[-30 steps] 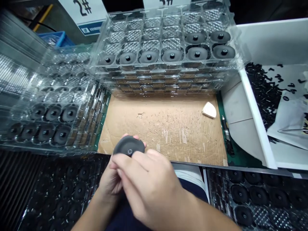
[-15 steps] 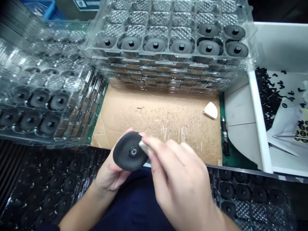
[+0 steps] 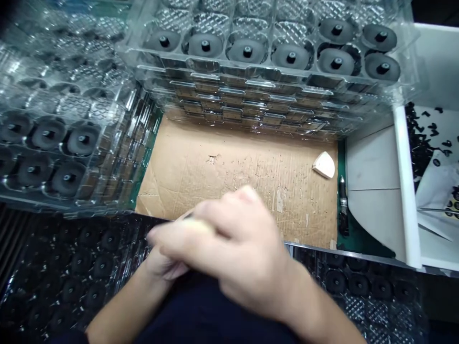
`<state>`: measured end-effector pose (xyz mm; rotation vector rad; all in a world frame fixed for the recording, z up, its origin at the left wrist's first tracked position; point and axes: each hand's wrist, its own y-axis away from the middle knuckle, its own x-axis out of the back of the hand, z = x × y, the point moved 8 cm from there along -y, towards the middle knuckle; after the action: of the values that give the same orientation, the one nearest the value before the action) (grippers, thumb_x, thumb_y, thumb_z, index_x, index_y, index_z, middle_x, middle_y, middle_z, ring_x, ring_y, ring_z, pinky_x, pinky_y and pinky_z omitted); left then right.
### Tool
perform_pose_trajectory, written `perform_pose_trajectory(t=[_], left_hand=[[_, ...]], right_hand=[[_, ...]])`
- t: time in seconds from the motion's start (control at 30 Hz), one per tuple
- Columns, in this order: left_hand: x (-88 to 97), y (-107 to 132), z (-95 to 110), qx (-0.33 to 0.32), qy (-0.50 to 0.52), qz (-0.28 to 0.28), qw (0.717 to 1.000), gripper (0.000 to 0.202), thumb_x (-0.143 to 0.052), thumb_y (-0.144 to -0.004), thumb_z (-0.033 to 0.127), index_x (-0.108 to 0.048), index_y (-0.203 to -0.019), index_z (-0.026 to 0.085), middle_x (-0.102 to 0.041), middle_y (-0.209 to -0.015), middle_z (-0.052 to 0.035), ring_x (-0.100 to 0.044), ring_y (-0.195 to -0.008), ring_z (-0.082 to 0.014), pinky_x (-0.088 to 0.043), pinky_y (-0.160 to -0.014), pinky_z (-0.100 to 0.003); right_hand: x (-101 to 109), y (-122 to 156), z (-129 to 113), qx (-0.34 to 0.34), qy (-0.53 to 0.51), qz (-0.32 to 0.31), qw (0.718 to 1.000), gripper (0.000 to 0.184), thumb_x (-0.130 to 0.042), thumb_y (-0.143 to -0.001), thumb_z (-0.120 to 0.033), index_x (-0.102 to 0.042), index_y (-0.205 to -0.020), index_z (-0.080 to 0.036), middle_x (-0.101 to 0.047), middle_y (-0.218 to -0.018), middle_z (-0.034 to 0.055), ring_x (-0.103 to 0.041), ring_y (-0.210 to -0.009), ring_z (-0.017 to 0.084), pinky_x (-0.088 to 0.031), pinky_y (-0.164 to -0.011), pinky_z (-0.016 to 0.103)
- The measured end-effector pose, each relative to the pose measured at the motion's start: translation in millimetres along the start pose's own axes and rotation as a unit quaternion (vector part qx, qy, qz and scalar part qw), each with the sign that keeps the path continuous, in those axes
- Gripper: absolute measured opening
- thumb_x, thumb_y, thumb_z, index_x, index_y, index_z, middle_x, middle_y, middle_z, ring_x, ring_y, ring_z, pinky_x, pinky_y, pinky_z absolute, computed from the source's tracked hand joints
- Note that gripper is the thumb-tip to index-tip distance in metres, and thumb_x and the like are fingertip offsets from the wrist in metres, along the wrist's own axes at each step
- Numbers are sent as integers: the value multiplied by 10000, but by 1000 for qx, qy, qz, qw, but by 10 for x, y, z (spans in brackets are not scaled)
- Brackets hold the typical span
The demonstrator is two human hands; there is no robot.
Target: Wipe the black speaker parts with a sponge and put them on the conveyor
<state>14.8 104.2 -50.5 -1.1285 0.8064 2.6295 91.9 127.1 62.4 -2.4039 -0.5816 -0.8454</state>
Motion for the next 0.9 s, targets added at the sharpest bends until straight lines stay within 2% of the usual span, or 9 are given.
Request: perform_pose_trajectory(t=[0.1,0.2,0.27,0.43,0.53,0.7,0.77,0.83,0.9], left_hand=[[-73,-2,-33,37,114,-76,990,528,-845,-557,371,-691,-1049,262,-737,-1002,-1,-697,-924,-209,-514,-887,-316],[-75,-5,-14,47,195,-110,973,472,-822,-614,330,-682,-1059,255,-739,-1034,3,-696,-942,-189,-506,-898,-272],[-29,-14,-10,47,210,-108,971,502,-813,-607,388,-676,-1069,245,-734,-1040,-7,-694,-948,-196,-505,-895,-264],[88,-22,-16,56,226,-87,969,554,-795,-590,464,-650,-1083,257,-698,-1060,-29,-671,-977,-222,-520,-854,-291],[93,-18,14,63,234,-94,966,528,-781,-617,460,-645,-1083,252,-690,-1050,-23,-669,-982,-218,-531,-833,-279],[113,14,61,59,210,-83,972,524,-680,-689,554,-602,-1142,301,-676,-1067,-20,-690,-939,-244,-558,-800,-339],[198,24,128,-2,126,-51,991,519,-606,-756,562,-533,-1228,356,-642,-1124,-30,-693,-915,-245,-560,-795,-380],[278,57,300,-133,-48,-16,990,576,-654,-776,437,-441,-1310,403,-605,-1190,-34,-668,-966,-237,-523,-876,-407],[253,140,480,-276,-254,7,927,815,-752,-705,233,-330,-1375,427,-591,-1227,-38,-620,-1047,-239,-457,-964,-428]], right_hand=[[44,143,604,-148,10,87,985,320,-485,-905,-122,-649,-1114,-300,-669,-961,11,-596,-851,147,-459,-724,296],[-225,363,1148,-236,1,79,969,231,-548,-871,-194,-689,-1040,-260,-652,-971,45,-616,-868,174,-501,-736,324],[-367,505,1287,-257,11,99,961,228,-565,-850,-211,-688,-1042,-226,-603,-1086,90,-603,-948,206,-508,-769,363],[-276,715,1010,-270,17,207,940,252,-519,-870,-148,-660,-1056,-243,-559,-1096,88,-566,-1007,203,-496,-762,346],[-254,681,855,-256,-30,165,952,237,-535,-851,-105,-684,-962,-253,-617,-972,44,-592,-922,182,-496,-765,325],[-377,675,882,-270,-66,109,954,224,-514,-863,-110,-680,-936,-241,-643,-936,40,-607,-874,174,-511,-712,304],[-459,662,888,-268,-76,91,956,225,-498,-873,-113,-675,-937,-235,-640,-920,44,-608,-867,168,-514,-714,304],[-500,640,866,-263,-81,83,958,221,-494,-877,-120,-677,-930,-231,-632,-917,48,-605,-874,166,-515,-726,310],[-454,633,844,-275,-70,105,953,198,-511,-876,-145,-686,-914,-231,-617,-968,60,-595,-922,180,-512,-747,330]])
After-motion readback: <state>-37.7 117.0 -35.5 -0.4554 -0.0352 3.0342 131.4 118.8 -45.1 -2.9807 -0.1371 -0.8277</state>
